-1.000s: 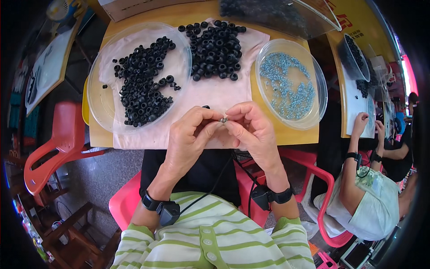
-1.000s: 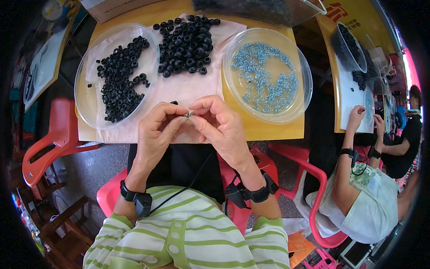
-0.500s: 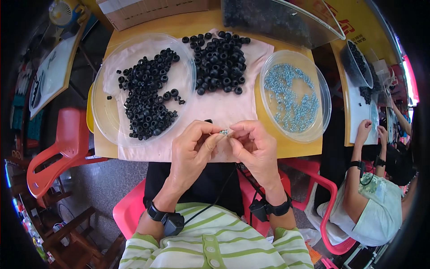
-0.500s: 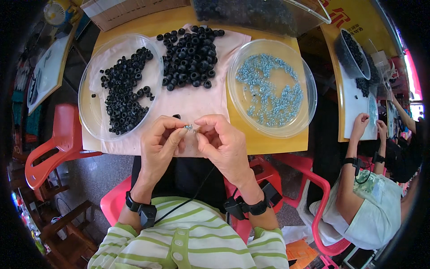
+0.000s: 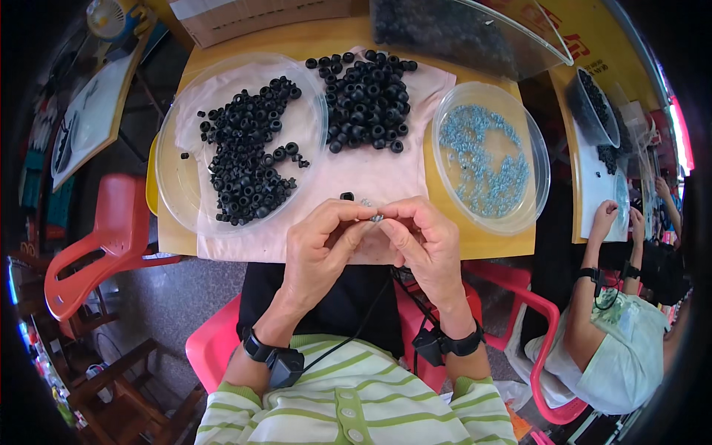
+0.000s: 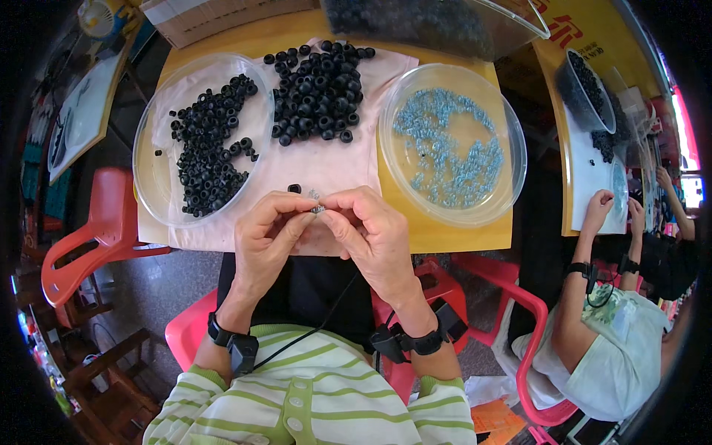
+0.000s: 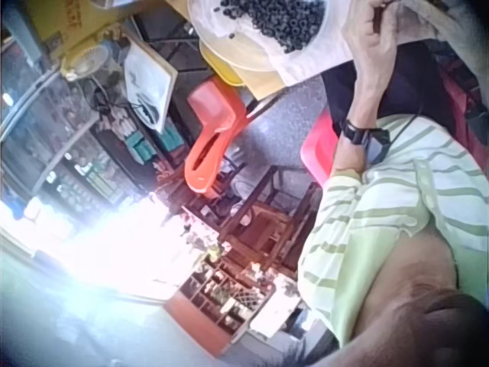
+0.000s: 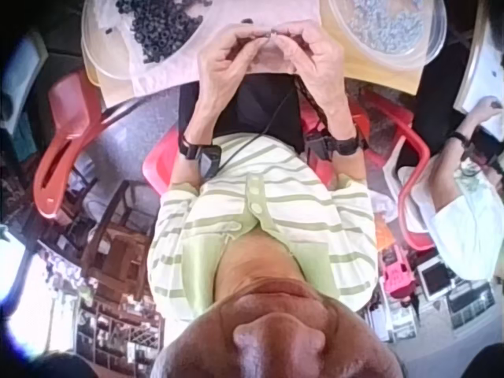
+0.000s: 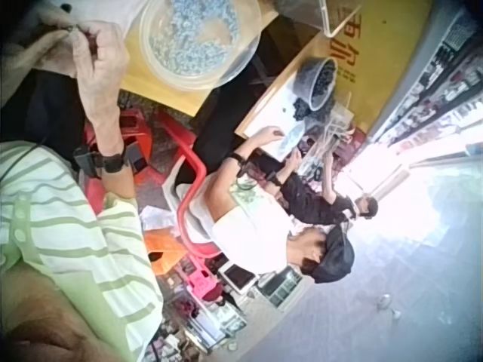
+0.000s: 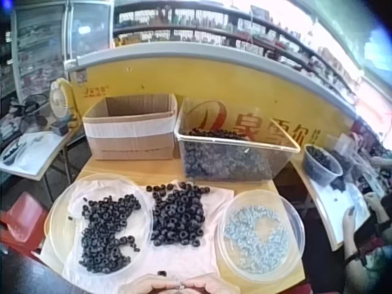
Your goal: Manually inserting small metal pins or components into black plastic rings.
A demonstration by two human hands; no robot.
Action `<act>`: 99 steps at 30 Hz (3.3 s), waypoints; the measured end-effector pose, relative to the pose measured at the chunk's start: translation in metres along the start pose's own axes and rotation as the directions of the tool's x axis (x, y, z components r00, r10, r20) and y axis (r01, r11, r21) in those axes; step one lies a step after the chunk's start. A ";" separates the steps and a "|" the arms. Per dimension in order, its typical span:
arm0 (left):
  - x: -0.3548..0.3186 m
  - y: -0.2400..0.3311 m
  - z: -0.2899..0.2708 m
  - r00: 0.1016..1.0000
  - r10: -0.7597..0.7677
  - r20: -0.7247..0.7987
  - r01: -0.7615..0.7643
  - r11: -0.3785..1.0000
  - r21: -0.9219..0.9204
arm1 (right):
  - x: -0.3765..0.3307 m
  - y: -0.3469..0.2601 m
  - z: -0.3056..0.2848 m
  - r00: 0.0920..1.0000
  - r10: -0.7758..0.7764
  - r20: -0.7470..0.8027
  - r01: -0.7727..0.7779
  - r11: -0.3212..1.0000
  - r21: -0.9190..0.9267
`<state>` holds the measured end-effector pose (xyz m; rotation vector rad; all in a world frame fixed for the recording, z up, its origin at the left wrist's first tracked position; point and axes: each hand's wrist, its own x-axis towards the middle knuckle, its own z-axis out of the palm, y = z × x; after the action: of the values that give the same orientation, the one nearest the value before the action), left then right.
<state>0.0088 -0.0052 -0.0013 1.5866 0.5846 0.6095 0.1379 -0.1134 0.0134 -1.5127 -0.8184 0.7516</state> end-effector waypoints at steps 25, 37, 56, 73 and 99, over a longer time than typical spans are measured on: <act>0.000 0.003 0.006 0.975 0.198 0.101 -0.221 0.909 0.354 | -0.002 0.004 -0.009 0.988 0.156 0.011 -0.153 0.943 0.296; 0.001 0.001 0.004 0.972 0.233 -0.023 -0.224 0.953 0.203 | -0.002 0.002 -0.007 0.993 0.107 0.047 -0.114 0.979 0.170; -0.003 -0.005 0.000 0.991 0.113 -0.064 -0.106 0.988 0.110 | -0.004 0.007 -0.008 0.995 0.098 -0.020 -0.086 0.940 0.329; 0.000 0.014 -0.006 0.956 0.286 -0.068 -0.201 0.805 0.559 | -0.003 0.005 -0.002 0.993 0.101 -0.063 -0.090 0.984 0.155; -0.031 0.029 -0.012 0.967 -0.163 0.194 0.253 0.567 -0.784 | -0.024 -0.052 0.000 0.976 -0.217 -0.036 0.217 0.976 0.012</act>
<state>-0.0213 -0.0197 0.0272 0.6471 0.3209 0.4987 0.1209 -0.1305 0.0652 -1.3913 -0.9321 0.5674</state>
